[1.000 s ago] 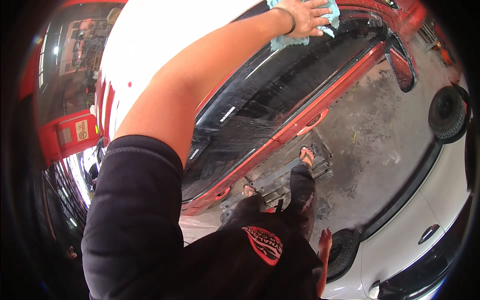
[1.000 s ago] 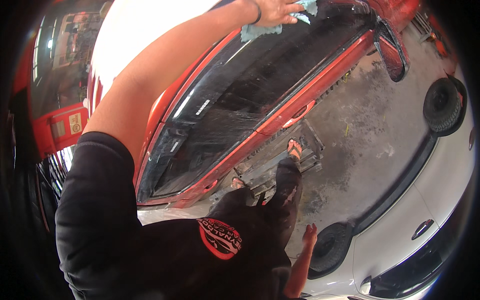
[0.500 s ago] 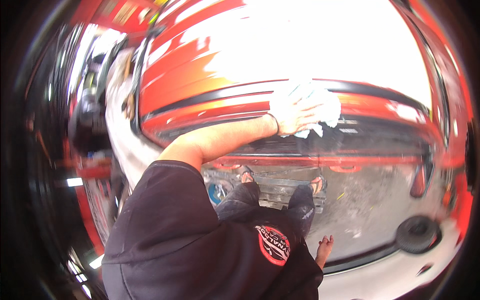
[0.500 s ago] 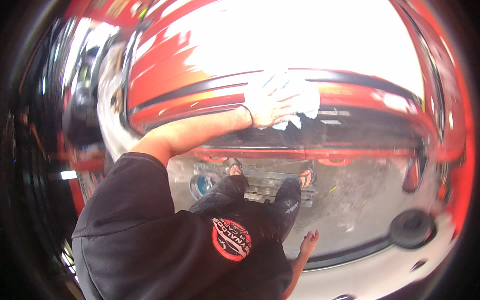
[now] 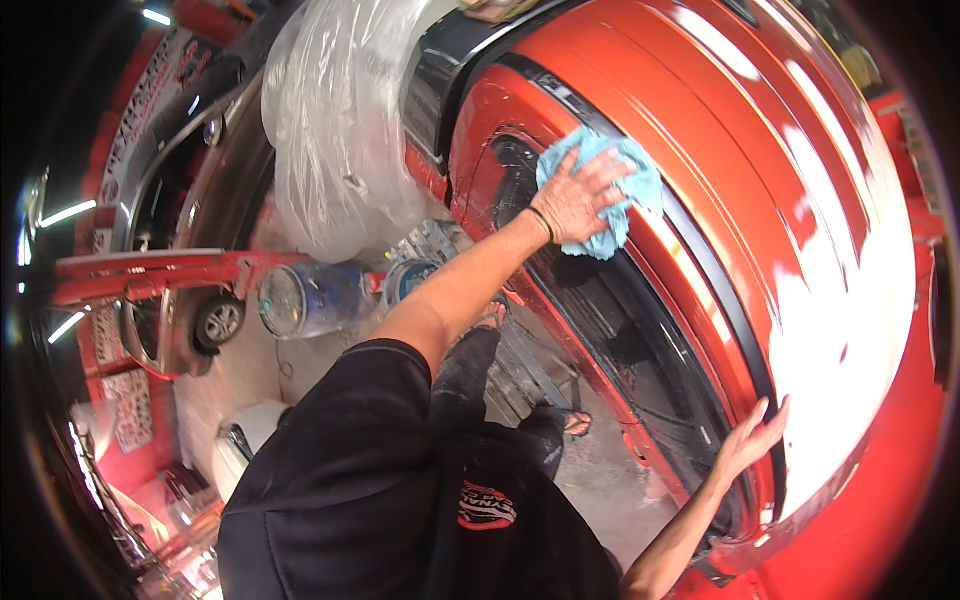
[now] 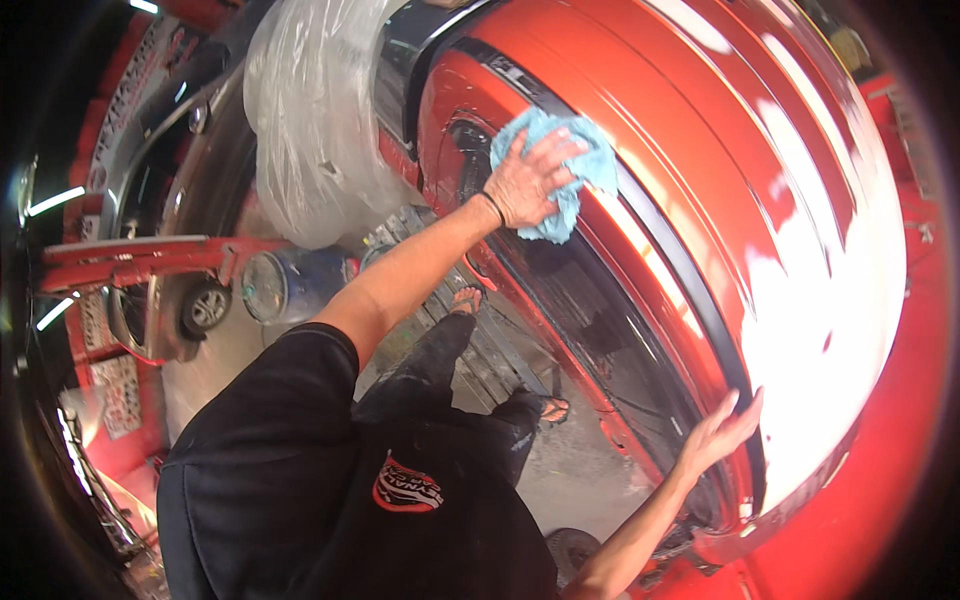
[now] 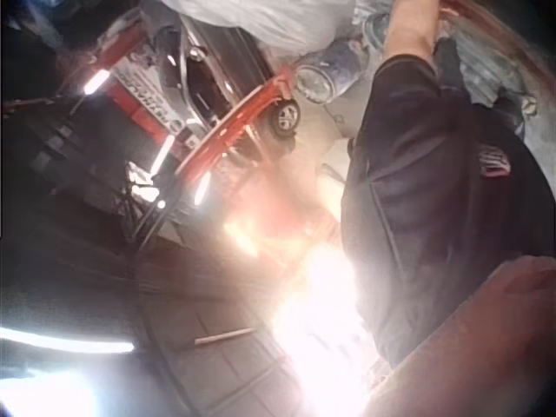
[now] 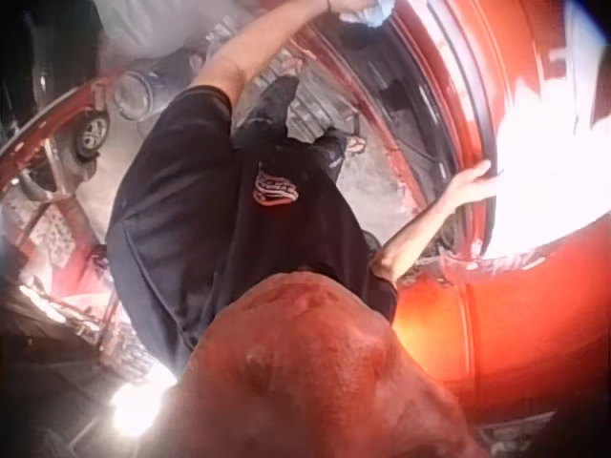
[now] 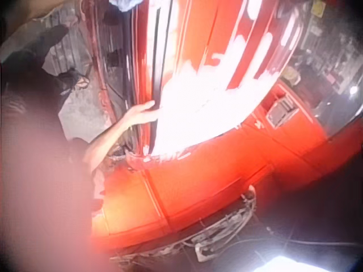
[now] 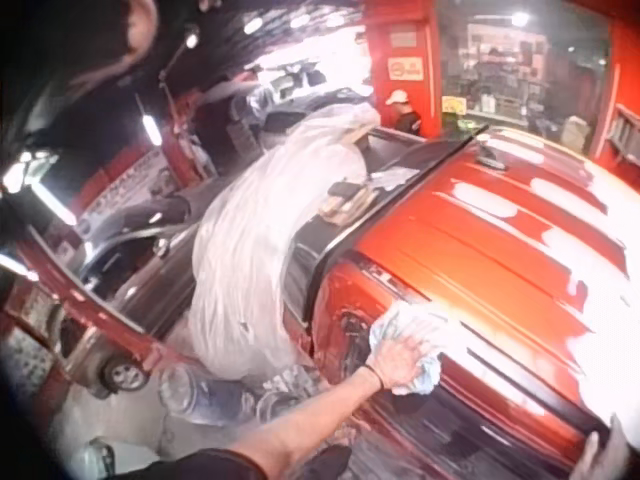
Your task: The person sands the red car's body panels using sanding blocks and scrapers, then wipes the surfaces and the rear window with a cloth and water from a bucket.
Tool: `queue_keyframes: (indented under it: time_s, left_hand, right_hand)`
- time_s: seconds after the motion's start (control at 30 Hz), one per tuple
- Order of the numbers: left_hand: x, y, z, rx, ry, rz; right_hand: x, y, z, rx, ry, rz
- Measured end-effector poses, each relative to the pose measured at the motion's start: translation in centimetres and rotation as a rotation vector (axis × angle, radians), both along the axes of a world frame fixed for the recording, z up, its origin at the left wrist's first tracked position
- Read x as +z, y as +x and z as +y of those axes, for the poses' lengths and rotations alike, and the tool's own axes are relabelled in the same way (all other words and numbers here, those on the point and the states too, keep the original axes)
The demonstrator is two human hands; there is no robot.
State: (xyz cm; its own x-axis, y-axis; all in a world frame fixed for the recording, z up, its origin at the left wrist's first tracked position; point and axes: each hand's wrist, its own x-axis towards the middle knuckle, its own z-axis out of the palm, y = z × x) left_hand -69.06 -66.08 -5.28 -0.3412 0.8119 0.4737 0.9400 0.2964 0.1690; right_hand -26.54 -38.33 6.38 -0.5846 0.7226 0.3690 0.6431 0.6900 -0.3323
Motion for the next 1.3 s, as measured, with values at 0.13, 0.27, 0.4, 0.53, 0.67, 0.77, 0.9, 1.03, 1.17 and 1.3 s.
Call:
queue_keyframes:
  time_s: [0.13, 0.27, 0.4, 0.53, 0.67, 0.77, 0.9, 1.03, 1.17, 1.3]
  left_hand:
    - [-0.8, -7.5, -6.3, 0.313, 0.197, -0.134]
    - [-6.9, -12.6, -8.1, 0.667, 0.696, -0.550]
    - [-15.7, -8.6, -7.4, 1.165, 1.129, -1.155]
    - [-15.5, -3.1, -3.6, 1.267, 1.489, -1.305]
    - [0.7, 1.9, 2.8, 1.166, 0.920, -1.135]
    - [4.3, 5.3, 3.6, 0.992, 0.482, -1.150]
    - [3.7, 2.0, 2.1, 0.941, 0.458, -1.087]
    - [0.2, -7.9, -2.2, 1.219, 0.726, -1.062]
    - [-1.2, -8.2, -2.9, 1.258, 0.944, -1.151]
    - [8.2, 0.2, 2.5, 0.723, 0.412, -0.861]
  right_hand:
    - [-0.2, -13.6, 0.3, 0.231, -0.047, 0.080]
    - [-3.2, -17.8, -0.8, 0.187, 0.154, -0.111]
    - [-3.3, -17.7, -1.0, 0.195, 0.165, -0.094]
    - [-4.0, -19.3, -1.4, 0.207, 0.115, -0.122]
    - [-2.5, -18.0, -1.8, 0.124, 0.084, -0.141]
    - [-2.7, -18.2, -2.2, 0.098, 0.056, -0.176]
    - [-3.0, -17.9, -1.7, 0.091, 0.053, -0.201]
    - [-2.2, -18.9, -2.6, 0.095, 0.047, -0.211]
    - [-2.7, -19.1, -2.3, 0.107, 0.040, -0.202]
    - [-2.9, -18.3, -1.6, 0.108, 0.057, -0.211]
